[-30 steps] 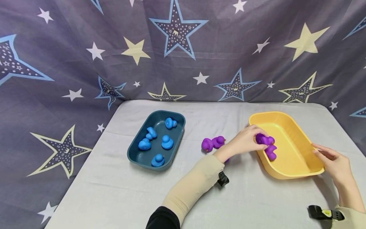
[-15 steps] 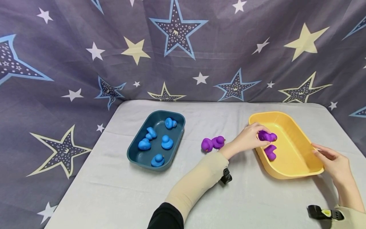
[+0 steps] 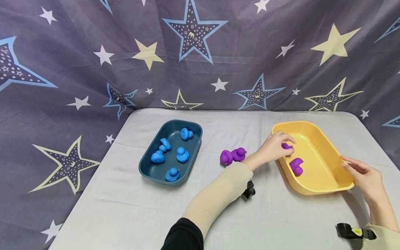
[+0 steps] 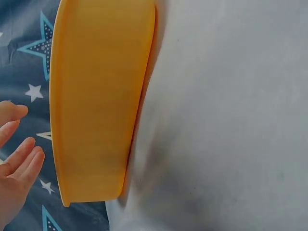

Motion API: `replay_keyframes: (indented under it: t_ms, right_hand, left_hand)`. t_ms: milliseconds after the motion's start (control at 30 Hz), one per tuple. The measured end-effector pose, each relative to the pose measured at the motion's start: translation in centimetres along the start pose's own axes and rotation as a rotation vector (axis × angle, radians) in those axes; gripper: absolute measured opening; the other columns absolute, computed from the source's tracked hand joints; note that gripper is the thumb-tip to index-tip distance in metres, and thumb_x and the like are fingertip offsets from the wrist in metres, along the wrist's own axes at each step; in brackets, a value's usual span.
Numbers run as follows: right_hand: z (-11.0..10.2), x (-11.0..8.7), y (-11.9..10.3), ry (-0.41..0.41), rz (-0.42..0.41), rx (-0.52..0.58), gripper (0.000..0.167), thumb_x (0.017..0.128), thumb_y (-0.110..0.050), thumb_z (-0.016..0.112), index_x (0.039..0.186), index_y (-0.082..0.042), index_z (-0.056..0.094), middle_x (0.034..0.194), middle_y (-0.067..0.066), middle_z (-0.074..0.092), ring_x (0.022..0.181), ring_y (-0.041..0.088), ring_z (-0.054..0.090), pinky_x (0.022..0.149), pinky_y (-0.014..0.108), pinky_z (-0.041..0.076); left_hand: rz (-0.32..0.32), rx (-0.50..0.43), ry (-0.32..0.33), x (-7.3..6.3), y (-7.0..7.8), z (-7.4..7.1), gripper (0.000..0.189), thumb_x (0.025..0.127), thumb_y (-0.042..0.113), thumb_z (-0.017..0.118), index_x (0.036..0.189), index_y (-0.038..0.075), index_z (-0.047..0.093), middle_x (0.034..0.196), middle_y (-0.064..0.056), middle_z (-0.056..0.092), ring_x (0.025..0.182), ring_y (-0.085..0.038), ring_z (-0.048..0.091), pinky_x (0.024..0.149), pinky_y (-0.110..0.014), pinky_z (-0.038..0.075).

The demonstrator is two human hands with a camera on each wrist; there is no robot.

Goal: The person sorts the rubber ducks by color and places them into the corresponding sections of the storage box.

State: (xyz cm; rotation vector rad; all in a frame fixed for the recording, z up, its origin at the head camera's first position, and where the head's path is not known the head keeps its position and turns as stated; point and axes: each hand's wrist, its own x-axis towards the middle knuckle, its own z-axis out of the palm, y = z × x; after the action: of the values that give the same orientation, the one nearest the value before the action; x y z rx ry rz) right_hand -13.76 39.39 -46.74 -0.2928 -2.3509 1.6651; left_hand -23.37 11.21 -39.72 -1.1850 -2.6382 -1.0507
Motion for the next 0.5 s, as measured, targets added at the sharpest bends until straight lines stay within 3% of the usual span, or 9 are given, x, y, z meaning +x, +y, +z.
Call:
replay_keyframes:
  t_ms: [200, 500]
  right_hand:
    - [-0.2, 0.6, 1.2, 0.008, -0.016, 0.002, 0.029, 0.082, -0.017, 0.063, 0.111, -0.021, 0.064, 0.079, -0.030, 0.060, 0.071, -0.013, 0.053, 0.057, 0.006, 0.041]
    - [-0.3, 0.5, 1.0, 0.016, -0.003, -0.041, 0.028, 0.082, -0.020, 0.063, 0.110, -0.026, 0.064, 0.077, -0.032, 0.057, 0.069, -0.013, 0.052, 0.054, 0.007, 0.041]
  left_hand:
    - [0.033, 0.033, -0.003, -0.4, 0.1, 0.0, 0.021, 0.077, 0.022, 0.067, 0.097, 0.015, 0.065, 0.093, 0.003, 0.058, 0.084, -0.004, 0.050, 0.072, -0.004, 0.029]
    - [0.044, 0.030, -0.043, -2.0, 0.1, -1.0, 0.021, 0.080, 0.024, 0.064, 0.099, 0.015, 0.064, 0.098, 0.004, 0.056, 0.090, 0.000, 0.047, 0.079, -0.005, 0.029]
